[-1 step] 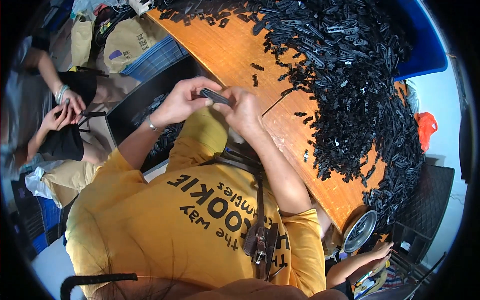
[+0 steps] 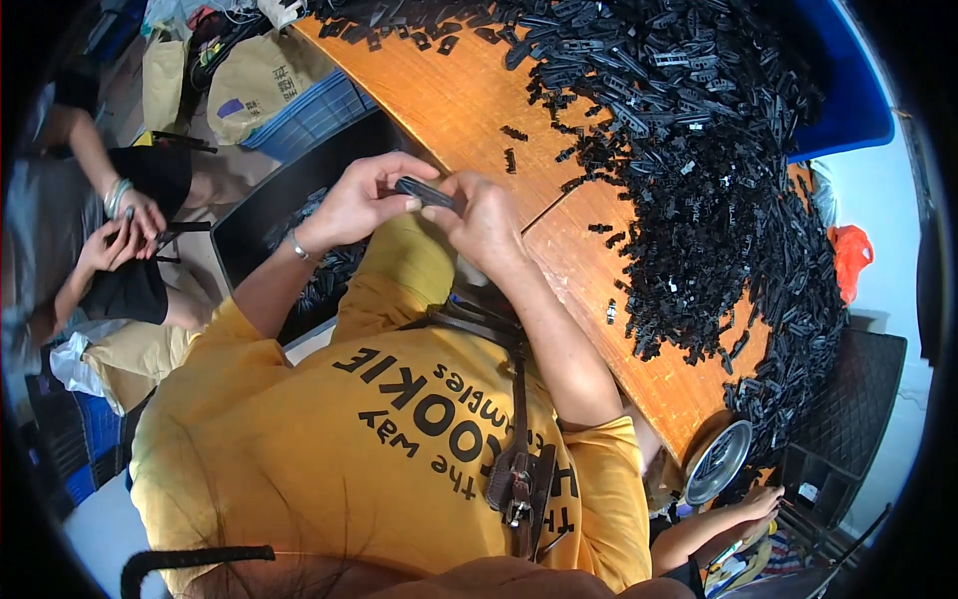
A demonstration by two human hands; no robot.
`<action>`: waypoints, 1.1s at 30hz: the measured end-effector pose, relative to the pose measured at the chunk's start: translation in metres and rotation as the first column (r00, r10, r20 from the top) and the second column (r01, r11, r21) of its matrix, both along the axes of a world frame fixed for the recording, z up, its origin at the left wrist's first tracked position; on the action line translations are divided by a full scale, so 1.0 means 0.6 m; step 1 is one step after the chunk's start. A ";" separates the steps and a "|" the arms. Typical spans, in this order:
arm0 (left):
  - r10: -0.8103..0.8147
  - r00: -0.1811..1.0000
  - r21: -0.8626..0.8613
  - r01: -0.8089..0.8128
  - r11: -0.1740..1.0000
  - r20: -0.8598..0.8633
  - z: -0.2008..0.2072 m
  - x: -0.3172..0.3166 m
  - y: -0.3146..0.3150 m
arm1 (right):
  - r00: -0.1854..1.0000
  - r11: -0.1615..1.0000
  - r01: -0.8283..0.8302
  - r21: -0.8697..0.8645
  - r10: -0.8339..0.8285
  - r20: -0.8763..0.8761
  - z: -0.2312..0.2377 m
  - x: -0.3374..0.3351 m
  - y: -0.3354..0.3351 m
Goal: The person repeatedly assembles small black plastic parts by picking up pieces from the table and fitting them together by hand.
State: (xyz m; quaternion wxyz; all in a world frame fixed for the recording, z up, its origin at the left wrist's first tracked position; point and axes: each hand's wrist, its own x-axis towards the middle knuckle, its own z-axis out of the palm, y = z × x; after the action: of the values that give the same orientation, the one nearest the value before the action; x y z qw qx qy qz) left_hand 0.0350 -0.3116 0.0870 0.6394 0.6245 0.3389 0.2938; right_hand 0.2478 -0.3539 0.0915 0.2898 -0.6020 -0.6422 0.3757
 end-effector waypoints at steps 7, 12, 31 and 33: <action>0.073 0.764 0.557 0.398 0.729 -0.641 -0.005 -0.101 0.074 | 0.968 0.959 0.154 0.238 -0.195 0.159 -0.002 0.050 0.015; 0.312 0.814 0.560 0.019 0.828 -0.490 0.049 0.032 0.144 | 0.851 0.923 0.224 0.313 -0.341 0.399 -0.025 0.072 0.052; 0.254 0.967 -0.106 -0.250 0.962 0.020 -0.038 0.229 0.297 | 0.907 0.857 0.394 0.332 -0.421 0.011 -0.003 0.135 0.020; 0.231 0.945 -0.294 -0.158 0.943 0.231 -0.035 0.227 0.262 | 0.880 0.824 0.471 0.315 -0.466 -0.096 -0.009 0.140 0.024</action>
State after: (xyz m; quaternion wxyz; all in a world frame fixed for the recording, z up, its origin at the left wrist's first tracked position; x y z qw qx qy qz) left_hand 0.1712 -0.1546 0.0660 0.7255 0.4497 0.3487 0.3870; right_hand 0.3319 -0.3394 0.0862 0.4741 -0.6813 -0.5262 0.1850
